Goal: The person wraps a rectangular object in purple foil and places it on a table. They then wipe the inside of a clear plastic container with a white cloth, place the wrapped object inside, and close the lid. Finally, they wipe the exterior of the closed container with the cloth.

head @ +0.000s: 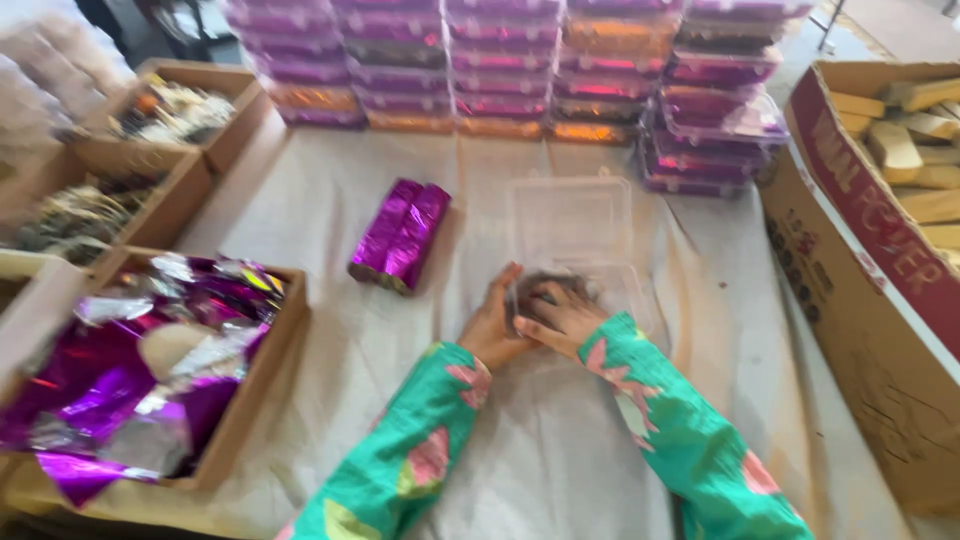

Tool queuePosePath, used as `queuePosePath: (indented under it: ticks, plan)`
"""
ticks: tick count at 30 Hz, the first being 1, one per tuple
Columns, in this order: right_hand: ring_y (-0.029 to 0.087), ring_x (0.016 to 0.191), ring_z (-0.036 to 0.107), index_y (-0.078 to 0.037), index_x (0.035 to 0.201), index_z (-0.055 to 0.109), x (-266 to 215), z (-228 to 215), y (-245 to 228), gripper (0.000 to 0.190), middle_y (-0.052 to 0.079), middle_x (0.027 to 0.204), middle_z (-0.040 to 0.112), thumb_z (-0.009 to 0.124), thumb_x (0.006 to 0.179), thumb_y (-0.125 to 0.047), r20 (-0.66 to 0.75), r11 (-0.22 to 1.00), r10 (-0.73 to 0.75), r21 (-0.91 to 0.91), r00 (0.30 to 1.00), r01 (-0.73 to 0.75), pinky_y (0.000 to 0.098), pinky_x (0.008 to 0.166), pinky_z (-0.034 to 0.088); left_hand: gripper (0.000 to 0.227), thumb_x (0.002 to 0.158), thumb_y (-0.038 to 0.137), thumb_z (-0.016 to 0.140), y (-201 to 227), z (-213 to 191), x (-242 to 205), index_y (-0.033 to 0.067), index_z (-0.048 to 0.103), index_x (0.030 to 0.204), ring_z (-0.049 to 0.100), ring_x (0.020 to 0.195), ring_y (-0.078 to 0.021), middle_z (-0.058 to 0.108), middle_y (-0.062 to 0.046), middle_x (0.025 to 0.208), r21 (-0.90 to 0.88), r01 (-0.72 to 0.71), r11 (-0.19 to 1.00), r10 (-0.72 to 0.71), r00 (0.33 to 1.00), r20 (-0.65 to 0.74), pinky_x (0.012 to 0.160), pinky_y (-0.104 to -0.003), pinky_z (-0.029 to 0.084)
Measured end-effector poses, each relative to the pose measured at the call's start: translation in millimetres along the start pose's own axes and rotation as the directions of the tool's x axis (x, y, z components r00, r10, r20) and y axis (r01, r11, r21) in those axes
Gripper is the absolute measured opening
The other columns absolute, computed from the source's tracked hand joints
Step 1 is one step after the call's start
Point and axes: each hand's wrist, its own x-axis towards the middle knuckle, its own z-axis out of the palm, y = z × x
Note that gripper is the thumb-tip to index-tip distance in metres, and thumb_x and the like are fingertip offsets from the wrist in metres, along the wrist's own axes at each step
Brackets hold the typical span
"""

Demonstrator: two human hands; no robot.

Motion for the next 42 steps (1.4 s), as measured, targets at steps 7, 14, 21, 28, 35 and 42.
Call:
queuePosePath:
  ticks: [7, 14, 21, 28, 35, 42]
  plan:
    - [0.038, 0.133, 0.04, -0.027, 0.127, 0.068, 4.5, 7.5, 6.4, 0.044, 0.003, 0.146, 0.049, 0.048, 0.095, -0.049, 0.001, 0.965, 0.052, -0.259, 0.999, -0.05, 0.0547, 0.109, 0.037, 0.118, 0.072, 0.032, 0.089, 24.7, -9.2, -4.5, 0.0063, 0.017, 0.162, 0.059, 0.135, -0.0363, 0.056, -0.023, 0.147, -0.052, 0.108, 0.993, -0.107, 0.994, 0.022, 0.112, -0.041, 0.048]
    - [0.037, 0.128, 0.048, -0.022, 0.127, 0.068, 7.9, 20.1, 21.1, 0.041, 0.008, 0.141, 0.05, 0.054, 0.095, -0.044, -0.128, 0.989, 0.03, -0.14, 0.991, -0.048, 0.0492, 0.104, 0.045, 0.119, 0.071, 0.038, 0.086, 21.6, -8.1, -3.4, 0.0078, 0.018, 0.164, 0.06, 0.132, -0.0376, 0.055, -0.023, 0.147, -0.028, 0.184, 0.983, -0.183, 0.983, 0.021, 0.11, -0.041, 0.049]
    - [0.034, 0.135, 0.047, -0.014, 0.133, 0.065, 6.4, 12.8, 26.4, 0.046, 0.009, 0.144, 0.05, 0.048, 0.099, -0.04, -0.114, 1.0, -0.009, 0.028, 0.993, 0.013, 0.0449, 0.107, 0.043, 0.125, 0.069, 0.044, 0.09, 19.9, -7.8, -3.1, 0.0025, 0.018, 0.162, 0.047, 0.144, -0.0397, 0.041, -0.026, 0.159, 0.001, 0.081, 0.997, -0.081, 0.997, -0.002, 0.117, -0.043, 0.042]
    - [0.028, 0.141, 0.049, -0.002, 0.135, 0.064, 27.7, 16.8, 54.2, 0.062, 0.014, 0.147, 0.057, 0.041, 0.104, -0.051, 0.046, 0.889, 0.06, 0.452, 0.997, -0.074, 0.0382, 0.116, 0.034, 0.123, 0.069, 0.047, 0.094, 1.4, -0.9, -5.4, 0.0004, 0.023, 0.159, 0.042, 0.148, -0.0455, 0.035, -0.031, 0.163, 0.155, -0.15, 0.976, 0.159, 0.986, -0.047, 0.119, -0.045, 0.041]
    - [0.03, 0.133, 0.057, -0.004, 0.134, 0.064, 31.7, 3.8, 44.9, 0.063, 0.015, 0.136, 0.066, 0.041, 0.101, -0.054, 0.035, 0.902, 0.147, 0.405, 0.989, -0.148, 0.0376, 0.111, 0.039, 0.134, 0.064, 0.056, 0.09, 0.2, -3.3, 1.2, 0.0017, 0.017, 0.162, 0.05, 0.143, -0.0395, 0.044, -0.026, 0.155, 0.054, 0.05, 0.997, -0.05, 0.999, 0.003, 0.119, -0.043, 0.044]
    - [0.028, 0.128, 0.062, -0.016, 0.123, 0.074, 14.4, 5.5, 132.9, 0.035, 0.008, 0.133, 0.07, 0.063, 0.091, -0.026, 0.008, 0.985, -0.051, -0.165, 0.999, 0.051, 0.0362, 0.11, 0.048, 0.137, 0.063, 0.05, 0.095, -3.9, -1.3, -1.2, 0.0009, 0.006, 0.156, 0.04, 0.151, -0.0393, 0.035, -0.025, 0.163, -0.129, 0.068, 0.989, -0.072, 0.997, -0.027, 0.123, -0.044, 0.036]
